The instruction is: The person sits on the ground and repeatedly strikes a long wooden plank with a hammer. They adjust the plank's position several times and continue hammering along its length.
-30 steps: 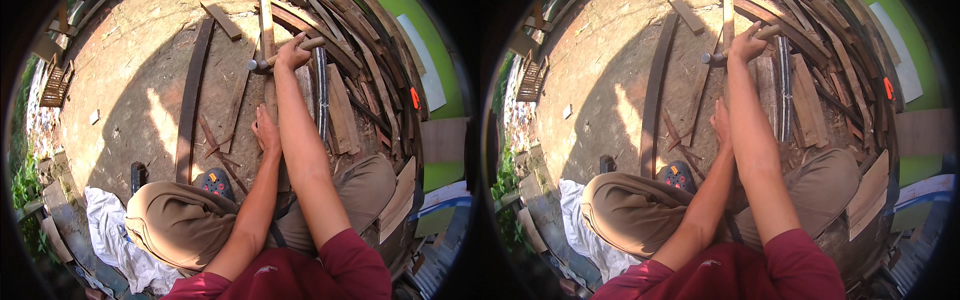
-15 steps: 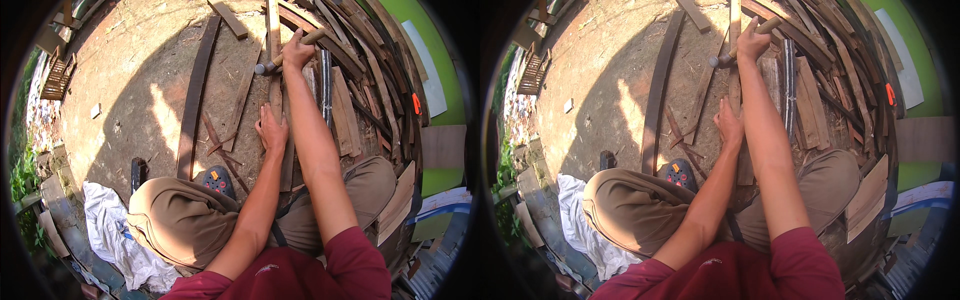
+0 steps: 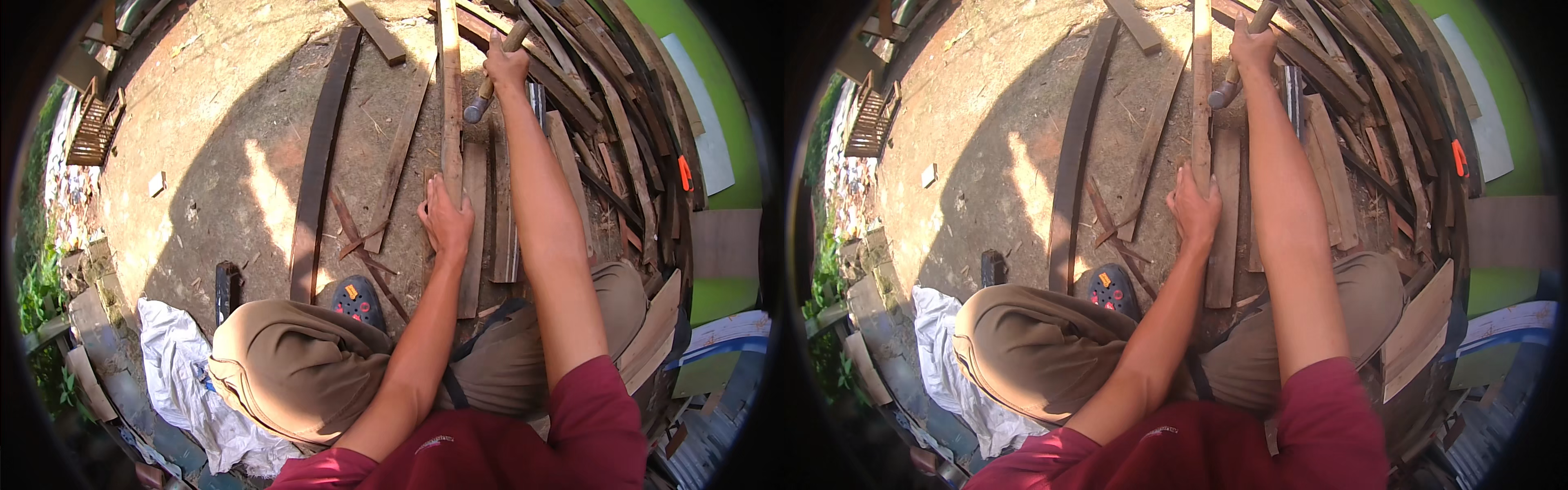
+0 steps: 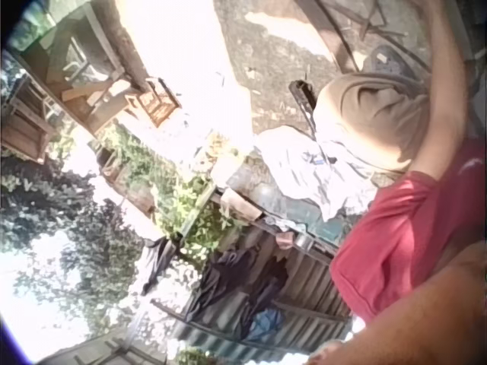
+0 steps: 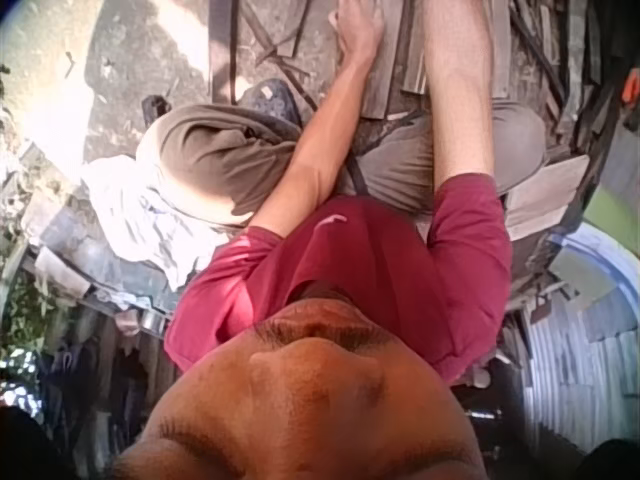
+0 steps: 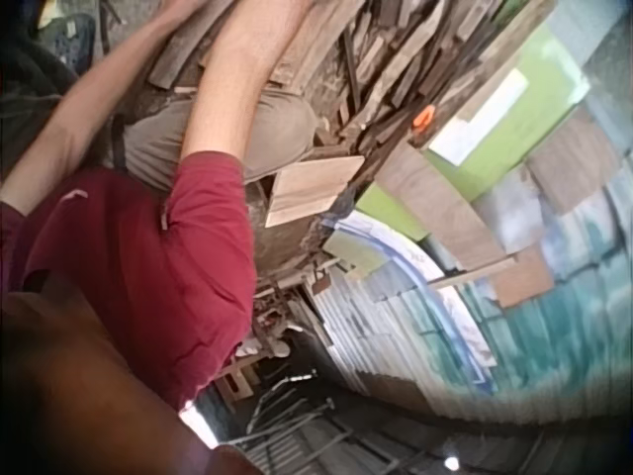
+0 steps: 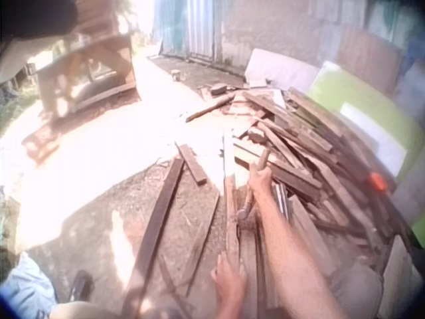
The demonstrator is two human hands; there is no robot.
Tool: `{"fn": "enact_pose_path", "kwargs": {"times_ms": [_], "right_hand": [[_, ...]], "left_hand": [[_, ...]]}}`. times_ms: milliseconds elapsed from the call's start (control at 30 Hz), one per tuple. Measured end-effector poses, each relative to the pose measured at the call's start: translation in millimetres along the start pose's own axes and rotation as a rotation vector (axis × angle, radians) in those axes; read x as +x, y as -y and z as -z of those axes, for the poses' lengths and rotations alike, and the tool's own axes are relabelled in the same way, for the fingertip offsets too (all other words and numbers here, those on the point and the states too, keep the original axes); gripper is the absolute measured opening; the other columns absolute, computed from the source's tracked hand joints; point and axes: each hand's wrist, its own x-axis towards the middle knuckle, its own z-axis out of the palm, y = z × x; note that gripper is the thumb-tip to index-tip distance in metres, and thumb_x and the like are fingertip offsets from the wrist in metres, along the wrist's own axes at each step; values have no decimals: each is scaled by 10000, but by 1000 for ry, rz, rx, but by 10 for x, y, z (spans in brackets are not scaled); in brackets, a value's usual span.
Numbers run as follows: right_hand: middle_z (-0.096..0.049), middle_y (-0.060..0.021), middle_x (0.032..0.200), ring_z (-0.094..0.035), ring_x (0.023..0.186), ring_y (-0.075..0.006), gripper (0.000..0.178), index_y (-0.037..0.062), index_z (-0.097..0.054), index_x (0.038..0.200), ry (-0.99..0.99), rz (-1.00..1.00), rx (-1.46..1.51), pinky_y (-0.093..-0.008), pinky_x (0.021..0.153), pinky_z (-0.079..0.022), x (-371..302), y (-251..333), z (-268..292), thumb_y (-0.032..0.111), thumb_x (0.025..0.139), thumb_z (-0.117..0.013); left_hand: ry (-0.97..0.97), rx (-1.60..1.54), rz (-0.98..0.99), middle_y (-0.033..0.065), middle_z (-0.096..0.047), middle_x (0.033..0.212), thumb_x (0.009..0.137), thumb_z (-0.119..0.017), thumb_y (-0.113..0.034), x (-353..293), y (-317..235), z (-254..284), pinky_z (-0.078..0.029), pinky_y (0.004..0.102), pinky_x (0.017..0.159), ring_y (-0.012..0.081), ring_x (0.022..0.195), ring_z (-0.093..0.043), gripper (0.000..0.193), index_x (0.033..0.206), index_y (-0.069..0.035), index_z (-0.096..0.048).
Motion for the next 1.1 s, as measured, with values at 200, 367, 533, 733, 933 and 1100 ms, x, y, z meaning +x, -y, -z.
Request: {"fn": "enact_pose_path", "kwargs": {"times_ms": [200, 367, 533, 733, 933, 1100], "right_hand": [[-587, -71, 666, -546, 516, -185, 416, 29, -575, 774, 186, -363, 264, -362, 506, -450, -274, 25, 323, 386, 929, -722], [-391, 38, 595, -377, 451, -79, 354, 108, -473, 811, 374, -608, 629, -272, 419, -319, -404, 658, 430, 319, 953, -718], [-434, 28, 610, -428, 487, -91, 326, 81, -489, 865, 444, -644, 558, -286, 461, -370, -558, 862, 354, 298, 943, -721], [-677, -101, 785, -641, 646, -190, 401, -30, -682, 929, 449, -301, -127, -358, 651, -520, -717, 532, 526, 366, 899, -741], [-717, -154, 939, -737, 858, -272, 534, -8, -684, 1062, 644, -352, -570, -379, 804, -594, -705, 335, 1158, 453, 826, -815], [-645, -231, 1141, -718, 953, -315, 389, -47, -507, 1335, 838, -746, 292, -408, 833, -639, -1312, 409, 1531, 158, 1009, -567]], "left_hand": [[-50, 63, -5, 203, -509, 1492, 877, -686, -167, 3, 92, 44, -284, 460, 1139, 285, 1436, -429, 686, 1474, 34, -413], [-59, 49, -25, 221, -519, 1473, 878, -698, -181, -4, 112, -13, -296, 456, 1129, 300, 1424, -442, 684, 1464, 38, -422], [-57, 76, -12, 198, -507, 1498, 857, -718, -160, 12, 129, -41, -292, 445, 1131, 276, 1427, -442, 722, 1482, 24, -408], [-53, 32, 3, 187, -531, 1482, 836, -738, -141, -18, 115, -26, -290, 444, 1132, 267, 1383, -492, 732, 1478, 13, -423], [-37, -30, 7, 181, -562, 1453, 799, -772, -115, -34, 56, -66, -302, 430, 1125, 265, 1347, -530, 750, 1470, -12, -454], [-19, -95, 99, 171, -583, 1426, 782, -797, -121, 24, 147, 31, -297, 428, 1138, 270, 1360, -517, 759, 1466, -45, -478]]}}
